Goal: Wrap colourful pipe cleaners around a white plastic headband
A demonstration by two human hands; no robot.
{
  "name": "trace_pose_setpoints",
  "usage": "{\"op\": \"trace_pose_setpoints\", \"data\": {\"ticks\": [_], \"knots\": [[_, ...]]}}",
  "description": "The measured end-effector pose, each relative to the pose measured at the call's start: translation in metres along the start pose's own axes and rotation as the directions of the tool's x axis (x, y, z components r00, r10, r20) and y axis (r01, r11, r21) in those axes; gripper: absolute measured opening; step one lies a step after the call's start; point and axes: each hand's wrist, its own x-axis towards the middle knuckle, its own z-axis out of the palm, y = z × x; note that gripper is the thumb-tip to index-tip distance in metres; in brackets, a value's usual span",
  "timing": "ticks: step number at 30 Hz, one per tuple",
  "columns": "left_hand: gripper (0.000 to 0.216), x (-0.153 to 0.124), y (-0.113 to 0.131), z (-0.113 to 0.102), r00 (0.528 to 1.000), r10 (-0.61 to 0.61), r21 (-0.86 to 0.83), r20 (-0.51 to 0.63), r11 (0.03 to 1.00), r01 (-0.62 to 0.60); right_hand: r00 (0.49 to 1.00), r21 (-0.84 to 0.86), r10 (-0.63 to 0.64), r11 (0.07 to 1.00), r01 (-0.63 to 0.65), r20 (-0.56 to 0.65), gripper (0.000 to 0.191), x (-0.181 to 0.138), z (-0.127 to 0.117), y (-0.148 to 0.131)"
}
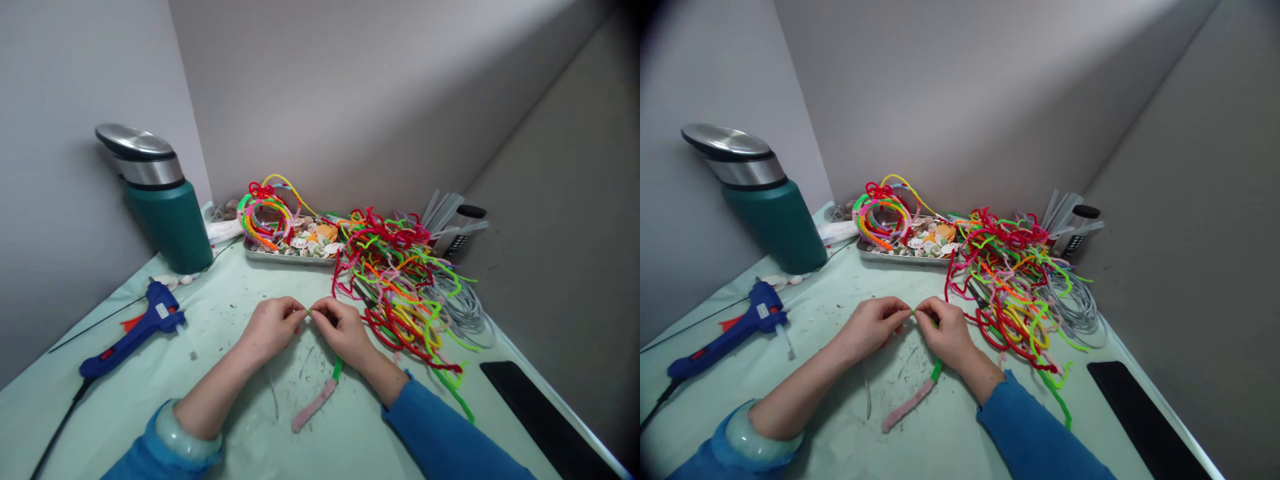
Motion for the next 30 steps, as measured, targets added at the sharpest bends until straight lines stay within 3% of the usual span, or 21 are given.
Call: {"op": "trace_pose_setpoints", "data": {"ticks": [19,26,30], "knots": [[0.027,0.003,-0.005,-0.005,0.978,-0.019,-0.013,-0.208,1.000,0.017,0.995,0.083,0.101,0.992,-0.100,-0.012,0.015,0.000,0.000,0.007],[0.030,0.008,-0.011,-0.002,0.989,-0.117,-0.203,-0.095,0.975,0.096,0.992,0.084,0.114,0.990,-0.110,-0.048,0.015,0.001,0.000,0.007],[0.033,0.008,-0.011,-0.002,0.991,-0.118,-0.216,-0.068,0.971,0.101,0.990,0.094,0.122,0.989,-0.115,-0.068,0.016,0.001,-0.001,0.006]]}}
